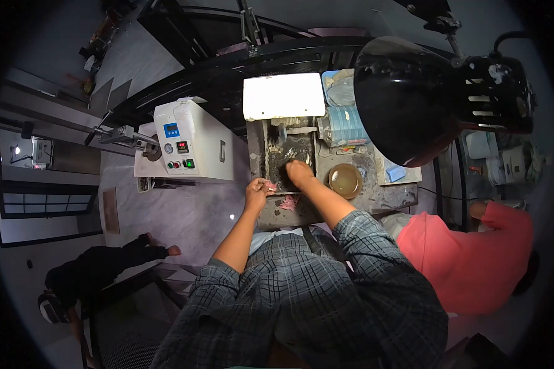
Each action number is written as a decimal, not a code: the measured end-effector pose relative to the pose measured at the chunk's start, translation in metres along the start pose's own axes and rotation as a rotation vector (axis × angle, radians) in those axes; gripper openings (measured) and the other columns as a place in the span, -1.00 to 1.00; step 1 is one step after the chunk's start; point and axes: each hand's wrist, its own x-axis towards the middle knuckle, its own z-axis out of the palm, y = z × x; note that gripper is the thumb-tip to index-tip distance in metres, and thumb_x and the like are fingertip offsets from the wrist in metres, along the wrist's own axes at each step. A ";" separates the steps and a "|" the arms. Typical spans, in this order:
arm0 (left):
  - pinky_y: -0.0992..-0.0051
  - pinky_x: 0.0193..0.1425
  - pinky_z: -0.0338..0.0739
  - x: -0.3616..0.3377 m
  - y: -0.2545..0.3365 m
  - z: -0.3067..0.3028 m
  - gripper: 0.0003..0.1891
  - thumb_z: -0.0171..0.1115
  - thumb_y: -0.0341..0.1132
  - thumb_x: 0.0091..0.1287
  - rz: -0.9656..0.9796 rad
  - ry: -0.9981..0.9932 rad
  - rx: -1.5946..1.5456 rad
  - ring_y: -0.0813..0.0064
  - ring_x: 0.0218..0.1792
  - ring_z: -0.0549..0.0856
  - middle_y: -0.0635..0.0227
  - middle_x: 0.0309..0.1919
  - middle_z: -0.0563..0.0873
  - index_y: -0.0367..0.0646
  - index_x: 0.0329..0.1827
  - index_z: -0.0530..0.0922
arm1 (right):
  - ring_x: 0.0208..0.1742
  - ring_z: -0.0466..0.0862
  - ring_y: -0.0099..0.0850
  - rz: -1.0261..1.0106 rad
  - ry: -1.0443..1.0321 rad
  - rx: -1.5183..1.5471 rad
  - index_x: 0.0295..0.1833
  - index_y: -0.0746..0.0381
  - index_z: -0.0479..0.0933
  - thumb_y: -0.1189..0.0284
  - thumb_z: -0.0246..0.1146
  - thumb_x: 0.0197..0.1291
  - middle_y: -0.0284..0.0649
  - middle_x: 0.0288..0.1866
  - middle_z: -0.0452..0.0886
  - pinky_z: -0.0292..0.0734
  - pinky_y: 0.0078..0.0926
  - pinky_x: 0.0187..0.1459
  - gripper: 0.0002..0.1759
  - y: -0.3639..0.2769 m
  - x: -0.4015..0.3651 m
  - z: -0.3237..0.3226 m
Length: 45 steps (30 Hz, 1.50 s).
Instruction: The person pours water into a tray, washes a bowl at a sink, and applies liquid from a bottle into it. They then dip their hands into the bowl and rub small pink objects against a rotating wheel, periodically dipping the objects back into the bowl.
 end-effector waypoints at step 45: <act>0.49 -0.53 0.42 0.008 -0.011 0.002 -0.94 0.07 -0.58 0.31 0.125 0.078 -0.072 0.57 -0.59 0.53 0.31 -0.55 0.58 -0.26 -0.33 0.44 | 0.25 0.39 0.03 0.168 -0.201 -0.192 0.07 0.49 0.41 0.52 0.17 0.08 0.13 0.33 0.26 0.39 -0.28 0.23 -0.58 0.002 -0.005 0.027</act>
